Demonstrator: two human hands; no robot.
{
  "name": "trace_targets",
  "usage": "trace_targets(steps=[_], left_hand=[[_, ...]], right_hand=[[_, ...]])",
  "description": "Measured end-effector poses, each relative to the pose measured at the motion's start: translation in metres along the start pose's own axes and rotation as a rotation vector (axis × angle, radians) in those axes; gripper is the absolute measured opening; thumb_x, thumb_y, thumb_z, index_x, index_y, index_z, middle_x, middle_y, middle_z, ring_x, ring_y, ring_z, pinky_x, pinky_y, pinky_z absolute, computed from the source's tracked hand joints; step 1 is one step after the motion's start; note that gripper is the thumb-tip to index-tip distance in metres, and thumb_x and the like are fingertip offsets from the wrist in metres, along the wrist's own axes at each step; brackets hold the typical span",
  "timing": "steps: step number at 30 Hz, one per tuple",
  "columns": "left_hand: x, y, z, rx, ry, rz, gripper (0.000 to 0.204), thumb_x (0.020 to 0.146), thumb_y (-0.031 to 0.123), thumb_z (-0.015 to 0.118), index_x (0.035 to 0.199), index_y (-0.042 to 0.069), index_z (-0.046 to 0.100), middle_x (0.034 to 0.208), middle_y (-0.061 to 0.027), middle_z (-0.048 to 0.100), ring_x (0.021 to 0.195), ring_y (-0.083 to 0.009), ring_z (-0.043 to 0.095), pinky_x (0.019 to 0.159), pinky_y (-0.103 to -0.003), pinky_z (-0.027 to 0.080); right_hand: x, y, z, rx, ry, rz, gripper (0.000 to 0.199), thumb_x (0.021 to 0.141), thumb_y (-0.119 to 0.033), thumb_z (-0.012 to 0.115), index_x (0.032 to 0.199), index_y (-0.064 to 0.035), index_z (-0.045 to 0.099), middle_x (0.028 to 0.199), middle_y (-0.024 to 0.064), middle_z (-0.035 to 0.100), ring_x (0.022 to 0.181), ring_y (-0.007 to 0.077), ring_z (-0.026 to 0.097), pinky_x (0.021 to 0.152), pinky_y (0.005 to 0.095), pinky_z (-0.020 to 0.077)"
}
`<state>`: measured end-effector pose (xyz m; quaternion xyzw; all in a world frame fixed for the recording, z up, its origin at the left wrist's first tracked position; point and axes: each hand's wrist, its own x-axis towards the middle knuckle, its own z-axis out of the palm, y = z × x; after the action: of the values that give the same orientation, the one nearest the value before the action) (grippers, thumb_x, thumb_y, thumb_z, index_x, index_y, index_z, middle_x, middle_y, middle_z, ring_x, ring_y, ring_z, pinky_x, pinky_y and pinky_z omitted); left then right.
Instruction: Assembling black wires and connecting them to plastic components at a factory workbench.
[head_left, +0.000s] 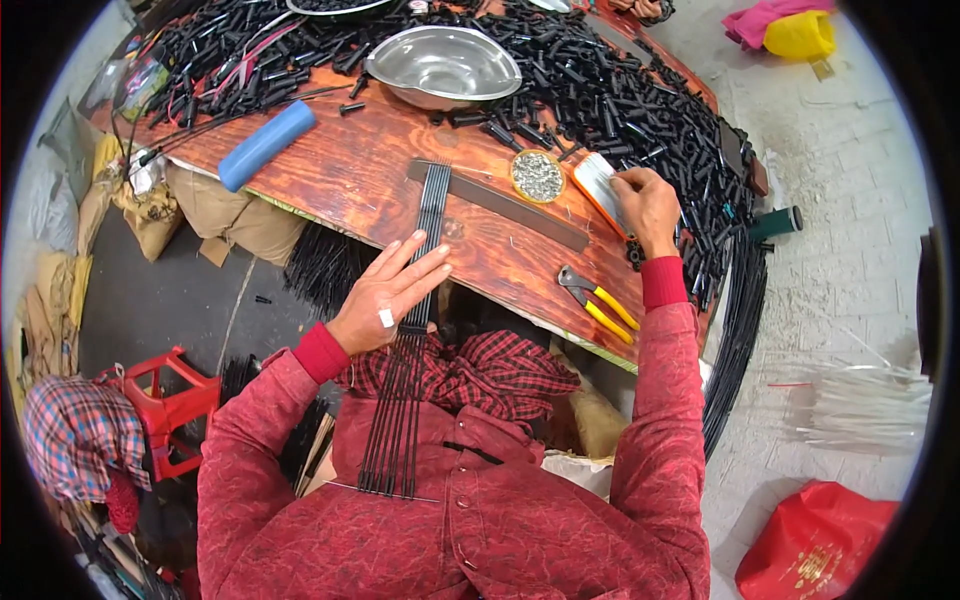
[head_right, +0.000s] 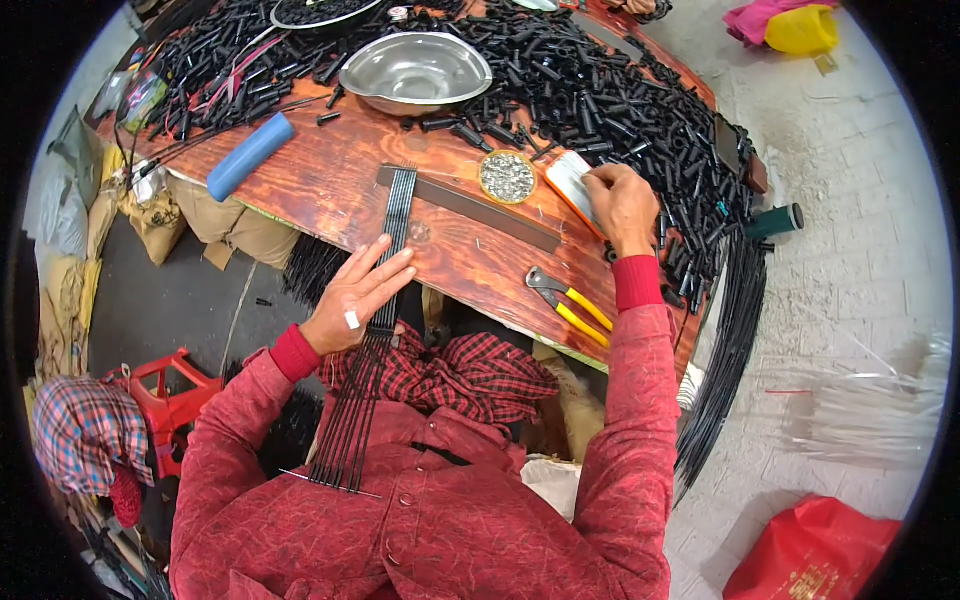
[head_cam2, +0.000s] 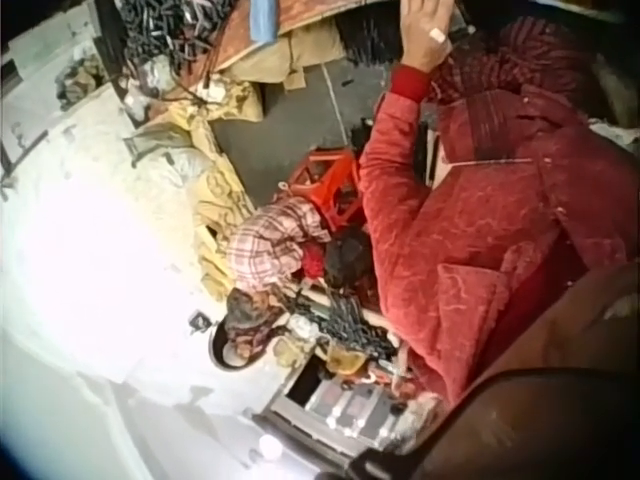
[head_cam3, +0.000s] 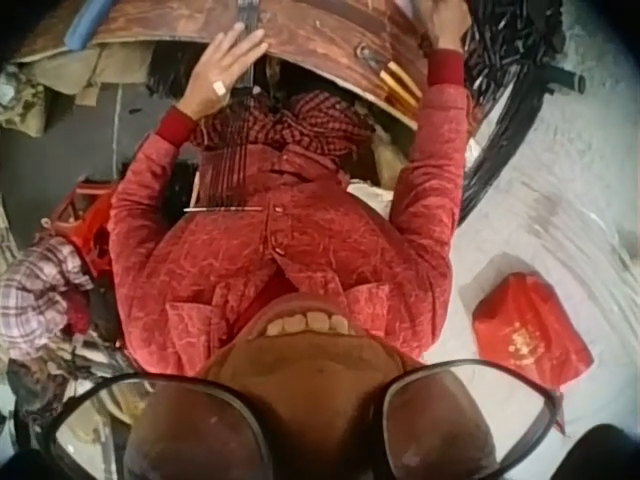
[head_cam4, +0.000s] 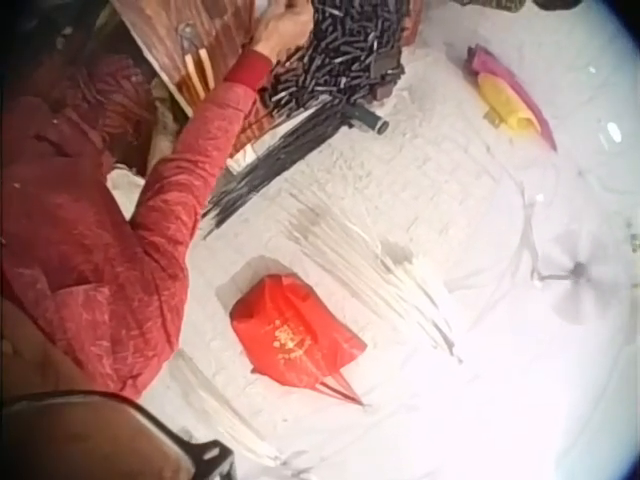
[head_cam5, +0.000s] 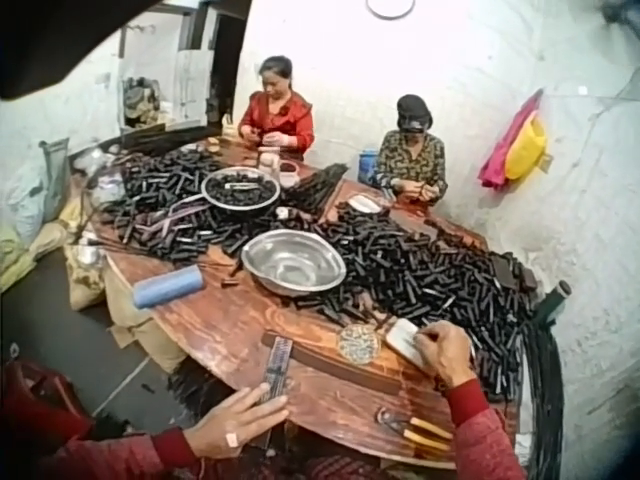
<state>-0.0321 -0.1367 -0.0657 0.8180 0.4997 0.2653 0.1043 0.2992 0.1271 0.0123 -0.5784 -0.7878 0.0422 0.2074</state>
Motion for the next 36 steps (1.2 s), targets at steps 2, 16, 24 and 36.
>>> trace_targets(steps=[2,16,24,36], left_hand=[[0.004,0.003,0.0,-0.018,-0.004,0.007,0.076,0.075,-0.007,0.058,0.149,0.01,0.054,0.161,-0.0095,0.045,0.153,-0.038,0.032,0.122,-0.054,0.03],[0.0,-0.002,-0.001,0.039,-0.017,-0.009,0.079,0.077,0.003,0.072,0.152,0.012,0.05,0.164,-0.008,0.041,0.153,-0.0369,0.032,0.123,-0.053,0.03],[0.001,0.001,0.001,-0.073,0.007,-0.009,0.082,0.074,-0.006,0.06,0.153,0.012,0.05,0.164,-0.0091,0.041,0.155,-0.0381,0.029,0.123,-0.055,0.028],[-0.003,-0.001,-0.003,-0.114,0.026,-0.003,0.086,0.07,-0.009,0.062,0.153,0.012,0.05,0.164,-0.0093,0.041,0.155,-0.0381,0.029,0.123,-0.055,0.028]], right_hand=[[0.0,0.001,-0.006,-0.025,0.039,-0.031,0.021,0.087,-0.03,0.075,0.097,-0.0126,0.081,0.091,0.0092,0.077,0.083,0.026,0.075,0.076,0.0366,0.0572],[0.003,-0.019,0.001,0.233,0.052,-0.088,0.017,0.093,-0.025,0.071,0.101,-0.0121,0.078,0.091,0.0101,0.076,0.084,0.0255,0.074,0.077,0.0352,0.056],[0.01,-0.084,0.06,0.823,-0.321,-0.089,0.019,0.098,-0.013,0.064,0.107,0.0001,0.073,0.097,0.0039,0.072,0.09,0.0095,0.064,0.084,0.0258,0.0517],[0.008,-0.163,0.071,0.344,-0.365,-0.245,0.022,0.091,-0.028,0.07,0.102,-0.0134,0.081,0.108,0.0133,0.075,0.102,0.0322,0.071,0.09,0.042,0.0527]])
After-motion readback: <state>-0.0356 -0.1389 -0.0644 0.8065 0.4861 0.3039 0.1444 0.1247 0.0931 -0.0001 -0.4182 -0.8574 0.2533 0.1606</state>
